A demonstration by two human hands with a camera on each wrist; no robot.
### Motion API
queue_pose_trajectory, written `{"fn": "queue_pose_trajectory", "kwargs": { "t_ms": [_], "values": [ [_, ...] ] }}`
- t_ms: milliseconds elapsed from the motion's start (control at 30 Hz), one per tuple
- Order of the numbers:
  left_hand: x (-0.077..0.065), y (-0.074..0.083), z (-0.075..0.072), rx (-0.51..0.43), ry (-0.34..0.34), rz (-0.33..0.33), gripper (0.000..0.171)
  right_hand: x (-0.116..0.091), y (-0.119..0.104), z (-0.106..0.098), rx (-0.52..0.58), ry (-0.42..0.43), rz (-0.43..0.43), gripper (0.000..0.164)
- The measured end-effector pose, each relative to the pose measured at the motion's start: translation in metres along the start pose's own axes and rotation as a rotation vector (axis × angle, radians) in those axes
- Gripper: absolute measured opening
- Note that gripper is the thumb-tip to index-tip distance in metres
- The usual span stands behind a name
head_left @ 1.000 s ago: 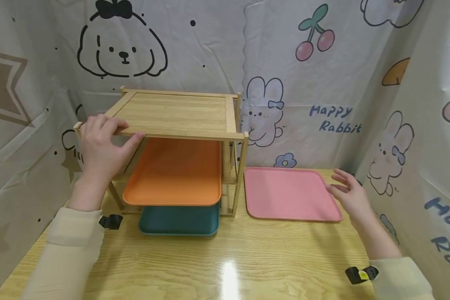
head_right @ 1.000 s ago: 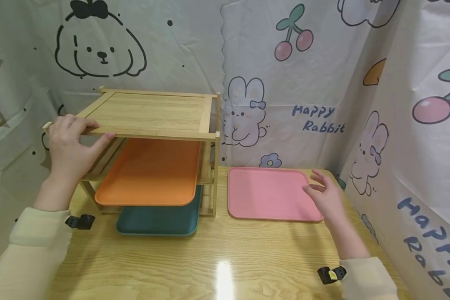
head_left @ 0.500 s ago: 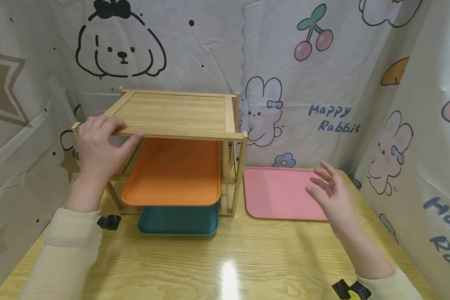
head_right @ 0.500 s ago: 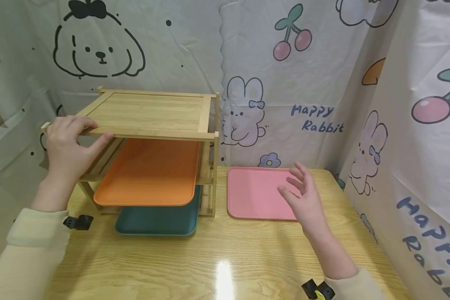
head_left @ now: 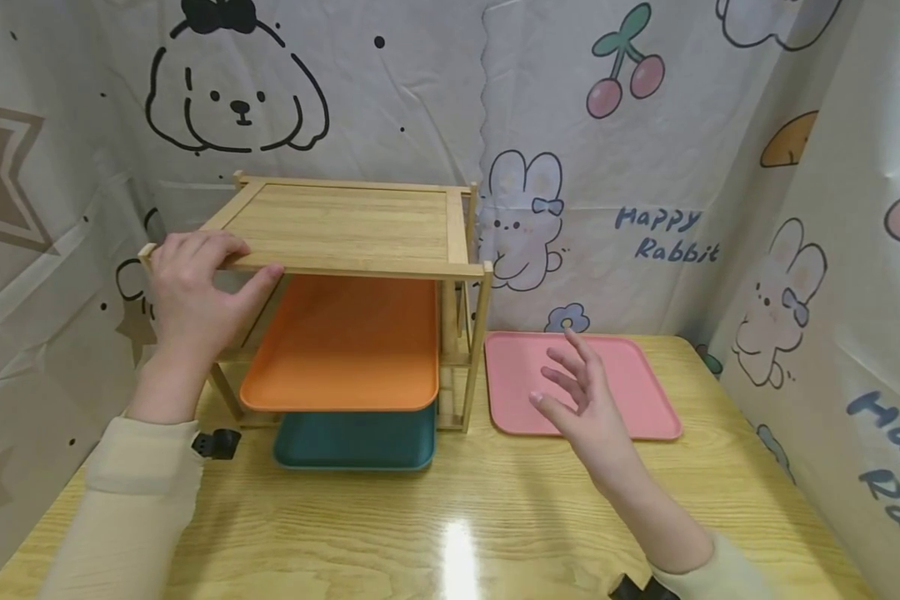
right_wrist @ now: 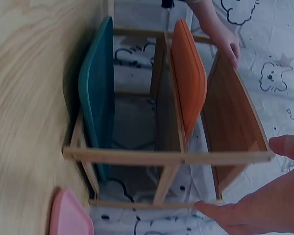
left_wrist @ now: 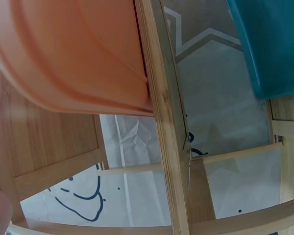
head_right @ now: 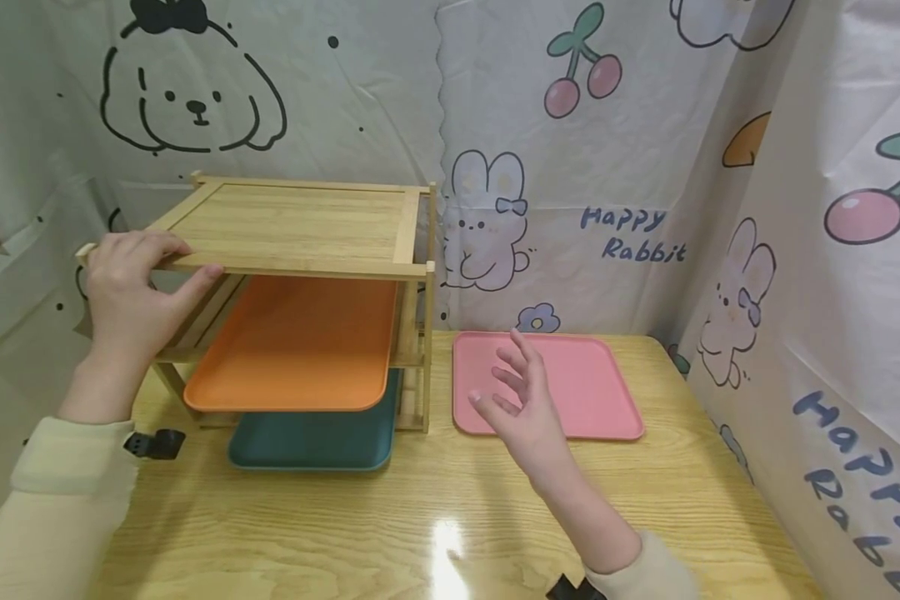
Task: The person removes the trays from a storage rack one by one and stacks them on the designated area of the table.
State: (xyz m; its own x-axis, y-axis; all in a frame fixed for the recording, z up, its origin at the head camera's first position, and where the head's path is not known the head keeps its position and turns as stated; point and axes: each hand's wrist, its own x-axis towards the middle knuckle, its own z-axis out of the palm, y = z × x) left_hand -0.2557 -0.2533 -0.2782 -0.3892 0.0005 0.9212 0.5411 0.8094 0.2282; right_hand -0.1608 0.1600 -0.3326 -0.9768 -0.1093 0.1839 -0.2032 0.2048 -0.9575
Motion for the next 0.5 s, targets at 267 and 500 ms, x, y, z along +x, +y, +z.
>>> {"fn": "queue_pose_trajectory", "kwargs": {
  "t_ms": [267, 500],
  "values": [
    [0.0, -0.001, 0.0, 0.009, 0.003, 0.003, 0.068, 0.004, 0.003, 0.041, 0.105, -0.045, -0.01, 0.081],
    [-0.001, -0.002, 0.0, 0.011, 0.004, 0.001, 0.069, 0.006, 0.005, 0.069, 0.177, -0.077, 0.028, 0.083]
  ]
}}
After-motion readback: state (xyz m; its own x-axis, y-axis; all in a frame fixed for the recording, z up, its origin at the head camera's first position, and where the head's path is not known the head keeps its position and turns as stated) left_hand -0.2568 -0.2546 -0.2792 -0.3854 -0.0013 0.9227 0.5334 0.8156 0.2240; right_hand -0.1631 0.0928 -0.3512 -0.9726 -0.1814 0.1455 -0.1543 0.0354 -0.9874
